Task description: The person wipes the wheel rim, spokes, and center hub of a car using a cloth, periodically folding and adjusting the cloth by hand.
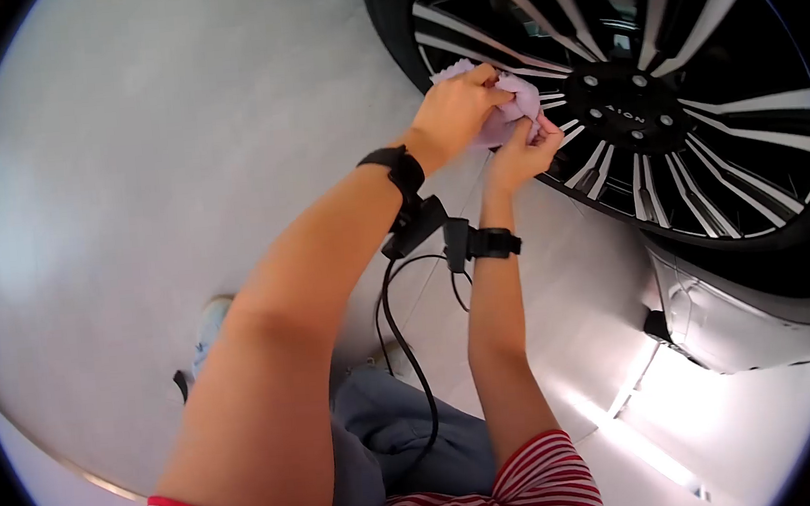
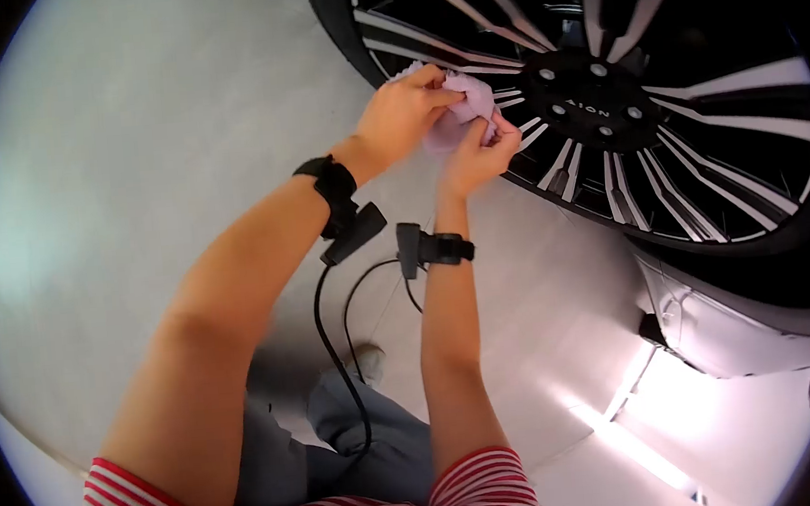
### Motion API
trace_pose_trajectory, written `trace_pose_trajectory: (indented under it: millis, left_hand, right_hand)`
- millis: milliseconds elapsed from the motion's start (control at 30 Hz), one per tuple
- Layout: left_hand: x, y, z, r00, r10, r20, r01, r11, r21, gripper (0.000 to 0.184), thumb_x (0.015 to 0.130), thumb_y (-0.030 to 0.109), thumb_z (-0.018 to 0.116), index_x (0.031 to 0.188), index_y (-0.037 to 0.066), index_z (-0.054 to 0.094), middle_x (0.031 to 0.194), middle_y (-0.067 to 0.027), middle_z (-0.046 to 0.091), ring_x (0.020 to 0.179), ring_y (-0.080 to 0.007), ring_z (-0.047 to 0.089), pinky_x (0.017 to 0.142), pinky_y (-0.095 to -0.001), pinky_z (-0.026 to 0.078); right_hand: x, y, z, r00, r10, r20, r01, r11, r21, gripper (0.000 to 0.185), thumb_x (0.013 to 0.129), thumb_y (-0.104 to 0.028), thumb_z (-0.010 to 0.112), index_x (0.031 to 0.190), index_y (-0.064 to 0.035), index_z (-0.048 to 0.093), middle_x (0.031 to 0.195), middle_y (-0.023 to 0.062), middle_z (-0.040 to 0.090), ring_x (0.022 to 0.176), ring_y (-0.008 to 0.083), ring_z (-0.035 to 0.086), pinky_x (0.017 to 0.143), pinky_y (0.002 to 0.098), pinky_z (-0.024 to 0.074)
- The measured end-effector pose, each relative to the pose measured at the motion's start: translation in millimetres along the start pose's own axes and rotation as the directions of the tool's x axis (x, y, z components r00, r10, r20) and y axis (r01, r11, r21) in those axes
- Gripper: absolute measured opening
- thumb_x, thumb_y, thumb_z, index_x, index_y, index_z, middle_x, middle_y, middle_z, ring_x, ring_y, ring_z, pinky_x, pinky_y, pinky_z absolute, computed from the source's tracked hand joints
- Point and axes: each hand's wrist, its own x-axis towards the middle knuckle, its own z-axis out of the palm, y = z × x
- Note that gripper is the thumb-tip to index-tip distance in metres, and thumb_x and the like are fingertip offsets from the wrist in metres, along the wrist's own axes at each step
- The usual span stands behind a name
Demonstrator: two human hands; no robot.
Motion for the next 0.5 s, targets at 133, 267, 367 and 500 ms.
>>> trace_pose_trajectory:
  millis: [133,267,367,500]
  left_hand:
    - [-17.1,-35.0,-8.8,0.998,-0.027,0.05,0.025,0.999,0.043,0.022,0.075,0.006,0.065,0.095,0.015,0.072,0.099,-0.0042,0.061,0.089,-0.0264,0.063,0.078,-0.0376,0.052]
    - [-28.1,-52.4,-18.0,0.981,-0.155,0.117,0.148,0.987,0.066,0.025,0.075,0.002,0.061,0.094,0.015,0.071,0.1,-0.0072,0.061,0.091,-0.0304,0.061,0.078,-0.0395,0.051]
    - [-31.4,-61.0,-15.3,0.966,-0.208,0.153,0.198,0.977,0.079,0.026,0.076,0.001,0.06,0.095,0.016,0.07,0.096,-0.0086,0.06,0.085,-0.0341,0.062,0.074,-0.0421,0.052]
    - [-29.1,-55.1,-2.5,0.945,-0.231,0.233,0.197,0.968,0.158,0.025,0.076,0.006,0.063,0.097,0.018,0.07,0.091,-0.0073,0.059,0.079,-0.0333,0.063,0.067,-0.0415,0.053]
  right_hand:
    - [-28.2,39.7,15.9,0.976,0.147,0.158,-0.152,0.988,0.014,0.011,0.083,-0.003,0.067,0.094,0.0003,0.063,0.084,0.0047,0.064,0.074,0.0127,0.057,0.067,0.0257,0.0469]
    - [-39.2,48.4,34.6,0.927,0.316,0.204,-0.35,0.923,0.161,0.015,0.08,-0.003,0.073,0.092,0.0001,0.065,0.082,0.0033,0.067,0.073,0.0084,0.058,0.065,0.0215,0.0463]
    - [-41.5,52.3,38.3,0.861,0.424,0.28,-0.473,0.87,0.137,0.009,0.079,-0.001,0.072,0.087,0.0001,0.07,0.084,0.0052,0.07,0.076,0.0091,0.062,0.069,0.0224,0.0491]
    - [-48.2,44.9,40.6,0.944,0.305,0.126,-0.319,0.941,0.112,0.008,0.079,-0.001,0.07,0.087,0.0006,0.071,0.08,0.0037,0.07,0.073,0.0089,0.062,0.069,0.0225,0.0494]
